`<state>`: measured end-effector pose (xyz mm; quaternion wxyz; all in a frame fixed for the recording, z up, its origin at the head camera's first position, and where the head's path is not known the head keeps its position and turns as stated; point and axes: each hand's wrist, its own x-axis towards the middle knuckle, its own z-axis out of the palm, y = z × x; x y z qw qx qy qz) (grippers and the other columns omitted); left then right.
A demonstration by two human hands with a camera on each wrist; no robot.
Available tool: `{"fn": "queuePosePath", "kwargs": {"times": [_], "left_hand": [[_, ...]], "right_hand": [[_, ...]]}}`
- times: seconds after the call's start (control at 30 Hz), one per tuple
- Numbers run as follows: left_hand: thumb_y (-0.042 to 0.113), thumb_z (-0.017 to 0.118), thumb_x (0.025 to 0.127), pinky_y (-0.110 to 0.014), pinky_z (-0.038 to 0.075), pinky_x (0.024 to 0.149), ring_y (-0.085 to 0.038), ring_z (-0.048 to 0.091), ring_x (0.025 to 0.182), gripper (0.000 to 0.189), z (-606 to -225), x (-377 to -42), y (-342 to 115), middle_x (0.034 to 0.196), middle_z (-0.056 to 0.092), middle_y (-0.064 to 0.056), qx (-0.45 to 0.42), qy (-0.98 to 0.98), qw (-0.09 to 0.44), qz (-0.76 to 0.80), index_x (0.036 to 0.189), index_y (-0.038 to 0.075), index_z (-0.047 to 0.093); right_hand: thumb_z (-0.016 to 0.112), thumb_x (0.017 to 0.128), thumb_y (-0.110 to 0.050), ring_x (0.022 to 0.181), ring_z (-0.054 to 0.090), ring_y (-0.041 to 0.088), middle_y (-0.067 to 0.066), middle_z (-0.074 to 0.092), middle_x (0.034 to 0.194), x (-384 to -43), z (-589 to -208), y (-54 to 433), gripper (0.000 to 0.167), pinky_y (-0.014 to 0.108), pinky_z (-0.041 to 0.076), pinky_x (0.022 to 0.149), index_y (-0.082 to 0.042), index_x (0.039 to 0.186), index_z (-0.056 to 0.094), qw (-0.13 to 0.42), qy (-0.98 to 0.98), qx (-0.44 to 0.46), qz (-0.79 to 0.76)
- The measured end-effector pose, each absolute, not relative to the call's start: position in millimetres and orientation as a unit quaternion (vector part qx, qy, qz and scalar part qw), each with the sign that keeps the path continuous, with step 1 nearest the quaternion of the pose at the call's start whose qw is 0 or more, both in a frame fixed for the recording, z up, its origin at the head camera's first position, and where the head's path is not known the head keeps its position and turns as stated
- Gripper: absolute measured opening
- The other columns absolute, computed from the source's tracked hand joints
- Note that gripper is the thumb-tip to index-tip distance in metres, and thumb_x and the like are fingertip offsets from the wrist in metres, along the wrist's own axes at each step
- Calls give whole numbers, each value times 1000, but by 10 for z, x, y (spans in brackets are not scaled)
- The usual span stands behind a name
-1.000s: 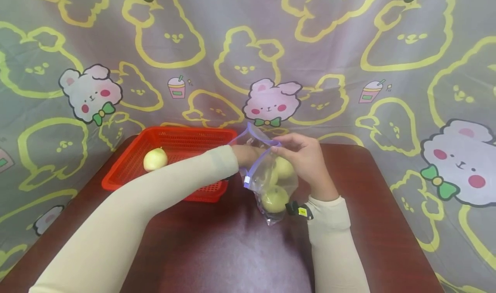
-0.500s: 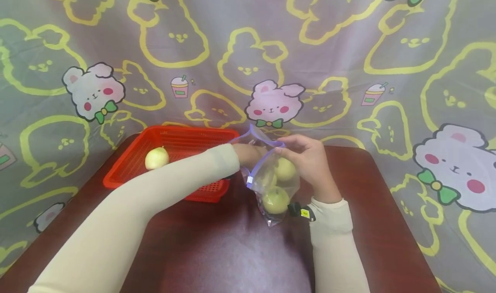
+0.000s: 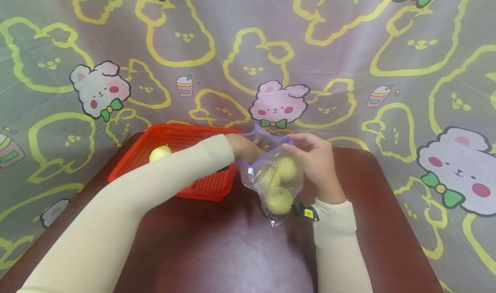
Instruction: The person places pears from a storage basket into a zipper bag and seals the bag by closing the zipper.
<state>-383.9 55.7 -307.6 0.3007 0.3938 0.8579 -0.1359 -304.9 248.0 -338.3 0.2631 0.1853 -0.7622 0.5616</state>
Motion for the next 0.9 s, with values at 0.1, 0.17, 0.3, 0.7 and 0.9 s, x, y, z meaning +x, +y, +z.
{"fn": "queuePosePath", "kwargs": {"times": [0.1,0.17,0.3,0.7,0.9], "left_hand": [[40,82,76,-37,20,113,-21,14,144,105,-2903,-3730,515,161,17,0,422,842,300,-152,157,25,16],[45,87,68,-36,22,112,-17,20,142,111,-3076,-3926,502,158,25,2,434,840,298,-131,156,27,21],[50,89,63,-33,36,102,-15,34,132,111,-3008,-3937,475,152,36,2,402,856,309,-102,153,34,27],[-8,41,83,-22,32,51,-16,48,125,75,-2842,-3934,386,145,46,-11,422,846,321,-67,153,18,33],[0,51,88,-23,38,56,-13,54,97,62,-2843,-3967,294,134,56,-8,458,838,293,-42,148,18,44]], "right_hand": [[80,80,-5,77,67,11,-4,72,85,-3061,-3396,2478,28,20,52,67,5,104,72,263,-760,187,564],[80,80,-4,78,67,11,-4,72,86,-3065,-3400,2473,28,20,52,67,6,105,71,262,-758,189,567],[79,80,-4,78,67,11,-4,72,86,-3066,-3400,2469,29,20,52,67,7,105,70,260,-757,191,568],[79,80,-2,77,67,10,-3,72,87,-3093,-3392,2427,29,20,51,66,9,105,70,260,-743,197,585],[78,79,2,78,67,9,-4,72,88,-3070,-3408,2385,28,19,52,68,8,105,70,256,-736,195,596]]}}
